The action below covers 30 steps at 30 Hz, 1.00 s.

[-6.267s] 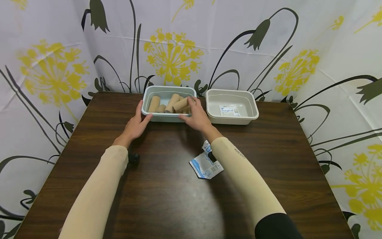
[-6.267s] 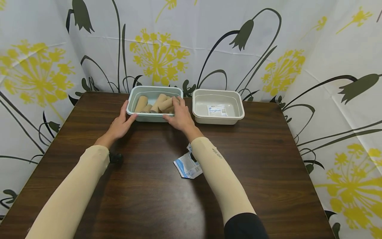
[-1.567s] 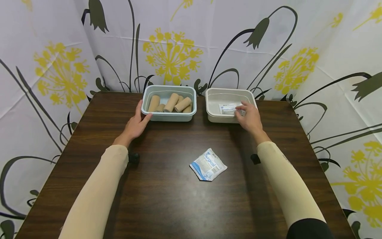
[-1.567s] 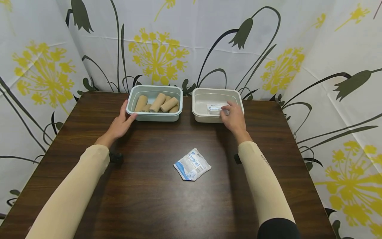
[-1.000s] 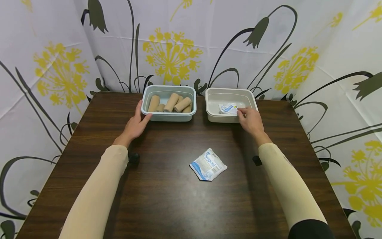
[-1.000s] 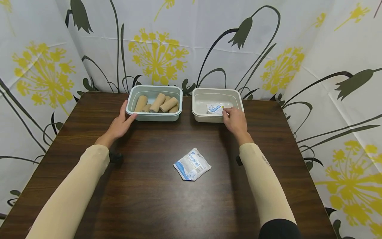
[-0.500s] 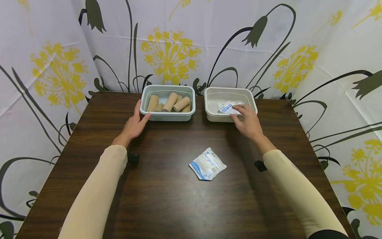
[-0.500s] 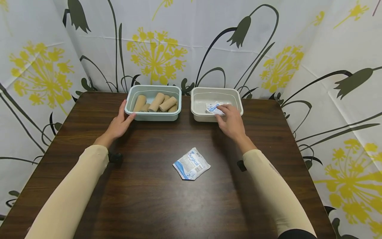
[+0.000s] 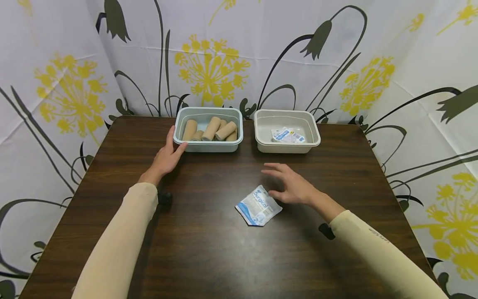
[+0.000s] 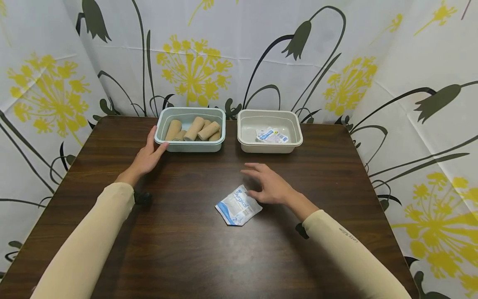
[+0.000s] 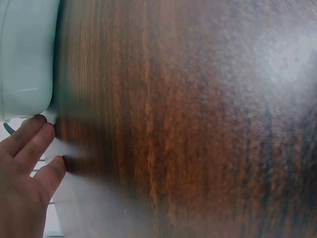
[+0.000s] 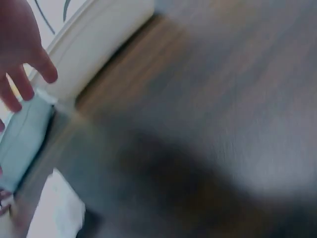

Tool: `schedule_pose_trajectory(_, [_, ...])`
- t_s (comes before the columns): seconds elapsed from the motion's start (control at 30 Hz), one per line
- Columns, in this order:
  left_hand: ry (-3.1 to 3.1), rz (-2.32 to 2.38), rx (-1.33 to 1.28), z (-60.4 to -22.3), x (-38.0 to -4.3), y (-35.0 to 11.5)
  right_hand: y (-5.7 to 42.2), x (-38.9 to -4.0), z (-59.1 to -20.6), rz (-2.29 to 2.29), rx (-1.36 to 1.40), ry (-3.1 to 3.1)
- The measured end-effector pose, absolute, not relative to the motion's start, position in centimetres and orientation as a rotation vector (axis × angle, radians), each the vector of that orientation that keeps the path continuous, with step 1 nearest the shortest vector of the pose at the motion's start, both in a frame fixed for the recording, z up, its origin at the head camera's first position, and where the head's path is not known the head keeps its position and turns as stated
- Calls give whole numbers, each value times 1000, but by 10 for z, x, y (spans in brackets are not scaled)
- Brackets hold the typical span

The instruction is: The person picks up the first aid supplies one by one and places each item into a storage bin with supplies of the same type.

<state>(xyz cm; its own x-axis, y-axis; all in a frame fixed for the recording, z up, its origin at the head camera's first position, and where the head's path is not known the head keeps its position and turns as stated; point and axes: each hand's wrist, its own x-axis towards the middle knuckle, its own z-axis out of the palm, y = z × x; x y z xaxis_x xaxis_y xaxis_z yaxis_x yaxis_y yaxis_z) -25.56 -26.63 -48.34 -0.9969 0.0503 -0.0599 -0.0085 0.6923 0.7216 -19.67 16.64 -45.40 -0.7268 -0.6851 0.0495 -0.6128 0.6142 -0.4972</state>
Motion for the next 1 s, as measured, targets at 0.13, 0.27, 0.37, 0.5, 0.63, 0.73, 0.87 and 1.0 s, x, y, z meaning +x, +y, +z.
schedule_pose_trajectory(0.13, [2830, 1203, 39, -484, -255, -267, 153, -186, -461, -653, -1105, 2538])
schedule_pose_trajectory(0.27, [2818, 1211, 40, -483, -254, -266, 143, -178, -465, -626, -1147, 2406])
schedule_pose_trajectory(0.37, [2810, 1215, 36, -483, -254, -266, 139, -172, -468, -606, -1169, 2331])
schedule_pose_trajectory(0.5, [2816, 1213, 37, -483, -254, -267, 137, -168, -475, -575, -1177, 2306])
schedule_pose_trajectory(0.63, [2819, 1205, 37, -484, -254, -266, 138, -165, -480, -543, -1182, 2316])
schedule_pose_trajectory(0.73, [2816, 1208, 31, -485, -254, -266, 138, -164, -480, -516, -1176, 2319])
schedule_pose_trajectory(0.87, [2817, 1213, 28, -484, -255, -266, 138, -164, -478, -483, -1162, 2314])
schedule_pose_trajectory(1.0, [2818, 1212, 28, -484, -255, -266, 136, -164, -476, -457, -1167, 2338])
